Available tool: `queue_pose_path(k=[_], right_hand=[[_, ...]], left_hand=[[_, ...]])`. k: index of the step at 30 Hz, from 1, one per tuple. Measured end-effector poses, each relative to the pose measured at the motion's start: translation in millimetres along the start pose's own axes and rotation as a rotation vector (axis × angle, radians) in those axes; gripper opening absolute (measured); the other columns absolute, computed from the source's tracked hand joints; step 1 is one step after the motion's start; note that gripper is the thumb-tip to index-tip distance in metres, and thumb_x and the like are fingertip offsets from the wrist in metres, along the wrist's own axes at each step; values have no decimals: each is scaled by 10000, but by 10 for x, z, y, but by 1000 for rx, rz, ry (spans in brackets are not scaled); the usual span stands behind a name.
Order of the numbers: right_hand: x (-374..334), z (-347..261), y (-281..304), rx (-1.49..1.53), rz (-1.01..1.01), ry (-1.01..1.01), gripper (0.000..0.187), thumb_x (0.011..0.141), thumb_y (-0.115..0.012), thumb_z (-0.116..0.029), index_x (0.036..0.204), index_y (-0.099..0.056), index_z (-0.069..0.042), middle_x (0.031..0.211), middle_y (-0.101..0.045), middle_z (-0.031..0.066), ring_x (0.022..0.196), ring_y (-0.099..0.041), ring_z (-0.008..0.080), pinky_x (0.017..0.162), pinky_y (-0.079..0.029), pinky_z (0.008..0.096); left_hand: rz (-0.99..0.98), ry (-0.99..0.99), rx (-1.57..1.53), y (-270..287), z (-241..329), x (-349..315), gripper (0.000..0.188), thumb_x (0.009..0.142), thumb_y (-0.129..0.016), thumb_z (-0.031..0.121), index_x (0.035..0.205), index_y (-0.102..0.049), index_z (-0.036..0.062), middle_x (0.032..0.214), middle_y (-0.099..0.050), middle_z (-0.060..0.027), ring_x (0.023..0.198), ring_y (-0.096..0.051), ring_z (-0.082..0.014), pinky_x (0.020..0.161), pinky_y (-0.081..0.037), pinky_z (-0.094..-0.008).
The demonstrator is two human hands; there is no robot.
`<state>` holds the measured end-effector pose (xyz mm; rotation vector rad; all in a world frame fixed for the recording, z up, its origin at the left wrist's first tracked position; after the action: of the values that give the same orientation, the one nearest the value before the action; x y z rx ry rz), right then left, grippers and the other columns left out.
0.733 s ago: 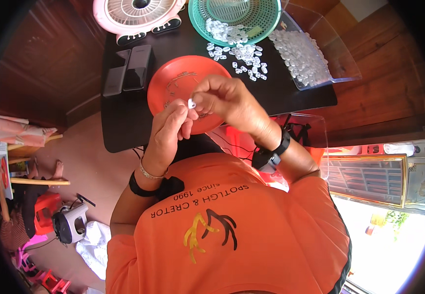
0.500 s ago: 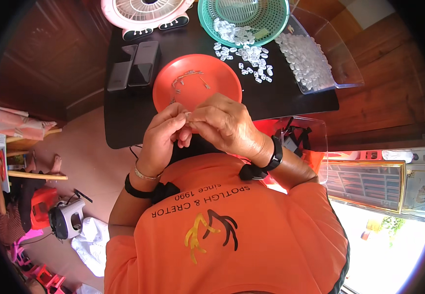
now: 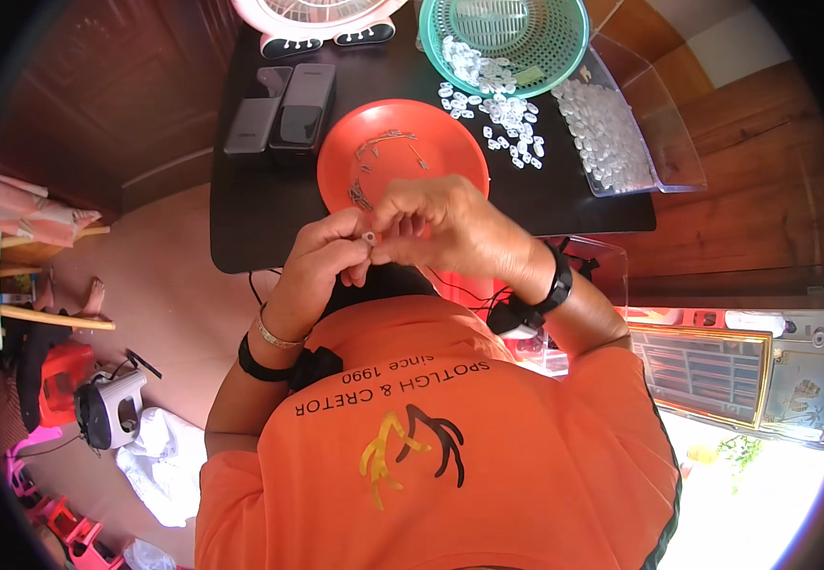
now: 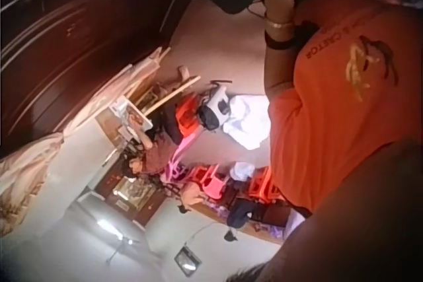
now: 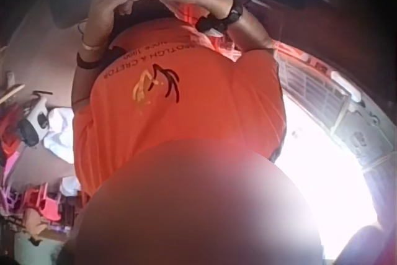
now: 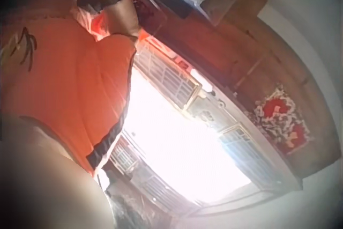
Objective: Assembling small white plastic connector pieces by inserting a metallic wire through them.
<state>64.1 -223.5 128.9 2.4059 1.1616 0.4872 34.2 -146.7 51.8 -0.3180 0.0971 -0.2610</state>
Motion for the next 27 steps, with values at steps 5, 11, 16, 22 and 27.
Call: queue_pose_path(k=[5, 11, 16, 22, 27], right_hand=[[411, 492, 335, -281, 78, -100, 157, 820, -673, -191, 901, -681, -56, 831, -670, 89, 752, -642, 220, 673, -497, 336], [705, 651, 35, -763, -92, 30, 152, 800, -612, -166, 888, -661, -52, 827, -653, 135, 783, -627, 309, 706, -490, 402], [759, 707, -48, -868, -140, 14, 135, 811, -569, -159, 843, -622, -40, 782, -645, 154, 769, -620, 342, 698, -481, 435], [740, 685, -105, -943, -107, 23, 139, 816, -549, -138, 819, -596, -7, 757, -637, 186, 733, -616, 369, 671, -480, 449], [759, 611, -145, -971, -166, 74, 131, 795, -555, -121, 795, -608, -2, 745, -634, 193, 725, -615, 373, 667, -479, 452]], left_hand=[[218, -79, 44, 275, 84, -51, 144, 831, -470, 144, 756, -527, 34, 583, -459, -2, 509, -440, -89, 492, -318, -214], [296, -111, 55, 393, 97, -116, 131, 845, -486, 121, 762, -535, 32, 573, -464, 8, 509, -441, -79, 485, -308, -211], [314, -113, 25, 425, 88, -124, 129, 857, -492, 119, 778, -540, 30, 572, -471, 10, 509, -438, -73, 485, -307, -206], [310, -118, 33, 417, 100, -122, 135, 873, -495, 126, 798, -549, 28, 577, -479, 10, 514, -438, -69, 489, -314, -204], [341, -139, 27, 430, 136, -121, 128, 872, -550, 137, 789, -575, 43, 581, -463, 34, 516, -407, -41, 484, -304, -194]])
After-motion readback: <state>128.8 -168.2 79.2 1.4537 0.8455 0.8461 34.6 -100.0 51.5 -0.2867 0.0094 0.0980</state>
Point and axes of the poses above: each hand's wrist, its own x-axis towards the middle knuckle, its own y-axis out of the back of the hand, z = x × y, the point moved 10 cm from there along x, towards the middle knuckle
